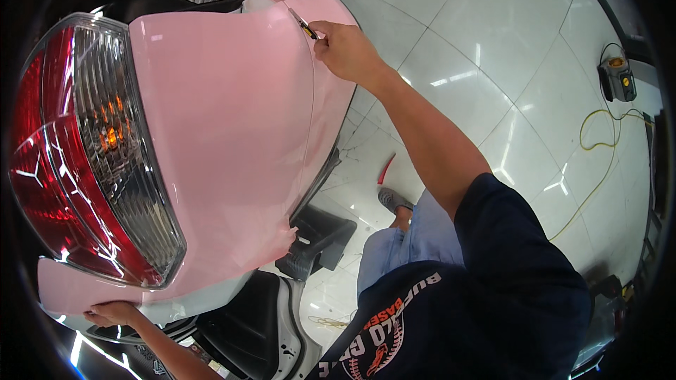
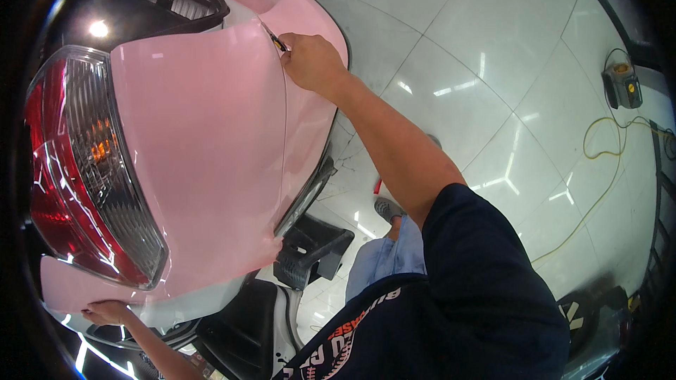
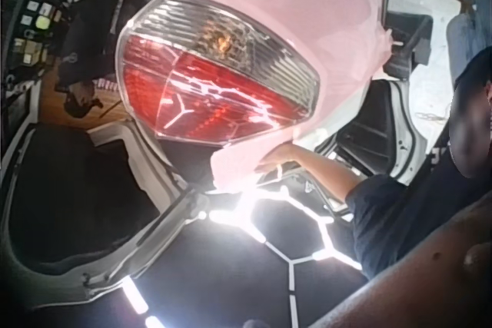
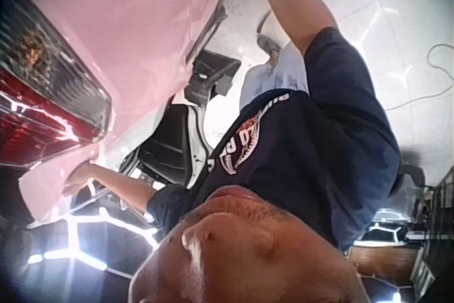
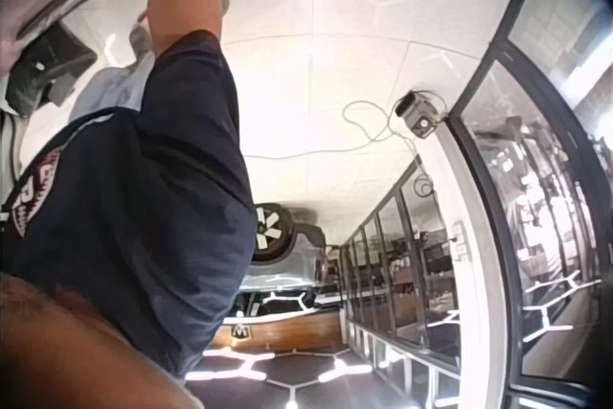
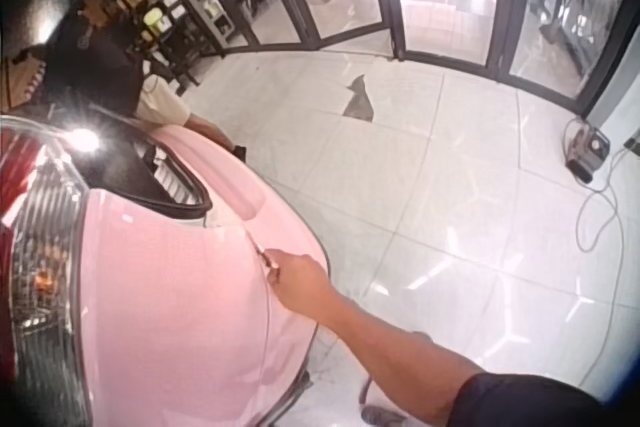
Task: The person applies a pink vinyl wrap to the rear quarter panel and wheel arch of a white car. They use a red squeegee to smooth the film and a metal pick tool to tuck the edges into the wheel arch crevice, then trim the excess wrap with a utility knife.
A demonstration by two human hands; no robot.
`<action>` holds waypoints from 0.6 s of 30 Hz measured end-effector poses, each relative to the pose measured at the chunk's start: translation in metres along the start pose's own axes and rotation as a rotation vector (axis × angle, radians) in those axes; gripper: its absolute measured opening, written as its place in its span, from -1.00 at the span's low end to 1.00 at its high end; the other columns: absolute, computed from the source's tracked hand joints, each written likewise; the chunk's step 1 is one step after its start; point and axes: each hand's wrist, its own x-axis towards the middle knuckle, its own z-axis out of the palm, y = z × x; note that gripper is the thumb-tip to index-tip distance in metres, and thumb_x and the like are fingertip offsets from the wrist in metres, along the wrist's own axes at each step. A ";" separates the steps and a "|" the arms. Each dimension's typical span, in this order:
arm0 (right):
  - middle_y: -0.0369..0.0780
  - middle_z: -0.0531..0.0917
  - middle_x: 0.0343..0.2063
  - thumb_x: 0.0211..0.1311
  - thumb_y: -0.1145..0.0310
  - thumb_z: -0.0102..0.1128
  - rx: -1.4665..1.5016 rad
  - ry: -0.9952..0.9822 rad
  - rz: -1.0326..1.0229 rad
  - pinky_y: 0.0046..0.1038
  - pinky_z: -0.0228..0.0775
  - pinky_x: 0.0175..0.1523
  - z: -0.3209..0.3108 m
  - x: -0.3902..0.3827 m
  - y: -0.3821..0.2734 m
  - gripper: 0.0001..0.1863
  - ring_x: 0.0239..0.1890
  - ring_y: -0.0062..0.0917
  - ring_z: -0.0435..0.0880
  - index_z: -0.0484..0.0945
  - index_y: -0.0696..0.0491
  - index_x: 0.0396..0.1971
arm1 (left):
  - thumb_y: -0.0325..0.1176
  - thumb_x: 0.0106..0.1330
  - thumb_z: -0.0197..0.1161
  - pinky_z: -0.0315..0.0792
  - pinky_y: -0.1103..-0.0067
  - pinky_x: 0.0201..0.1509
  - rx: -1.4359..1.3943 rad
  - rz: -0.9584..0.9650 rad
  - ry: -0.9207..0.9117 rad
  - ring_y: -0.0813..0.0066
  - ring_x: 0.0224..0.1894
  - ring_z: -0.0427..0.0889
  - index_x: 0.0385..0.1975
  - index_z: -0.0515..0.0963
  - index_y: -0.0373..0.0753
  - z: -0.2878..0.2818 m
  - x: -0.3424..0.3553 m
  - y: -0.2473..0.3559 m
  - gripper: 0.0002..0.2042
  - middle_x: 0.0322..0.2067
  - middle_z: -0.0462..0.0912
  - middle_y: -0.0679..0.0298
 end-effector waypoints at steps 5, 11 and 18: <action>-0.18 0.68 -0.49 0.21 0.46 0.02 -0.008 -0.003 0.044 -0.40 0.44 -0.32 -0.004 -0.013 -0.004 -0.58 -0.55 -0.48 0.53 0.58 0.11 0.08 | 0.02 0.49 -0.17 0.17 0.09 0.39 -0.053 0.022 0.054 -0.24 0.28 0.35 0.25 0.32 -0.59 -0.004 -0.012 0.036 -0.32 0.21 0.39 -0.33; -0.18 0.72 -0.42 0.21 0.44 0.05 0.046 -0.013 0.119 -0.42 0.45 -0.25 0.000 -0.032 -0.008 -0.56 -0.48 -0.47 0.58 0.56 0.11 0.12 | 0.03 0.45 -0.13 0.19 0.09 0.39 -0.137 0.034 0.009 -0.21 0.32 0.32 0.28 0.29 -0.57 -0.009 -0.003 0.023 -0.31 0.26 0.35 -0.30; -0.08 0.73 -0.39 0.24 0.36 0.10 0.069 0.106 0.139 -0.28 0.51 -0.17 0.014 -0.054 -0.011 -0.58 -0.37 -0.25 0.67 0.56 0.08 0.10 | 0.00 0.45 -0.13 0.26 0.10 0.36 -0.114 -0.015 0.016 -0.21 0.24 0.42 0.30 0.29 -0.53 -0.018 -0.013 0.054 -0.33 0.24 0.37 -0.28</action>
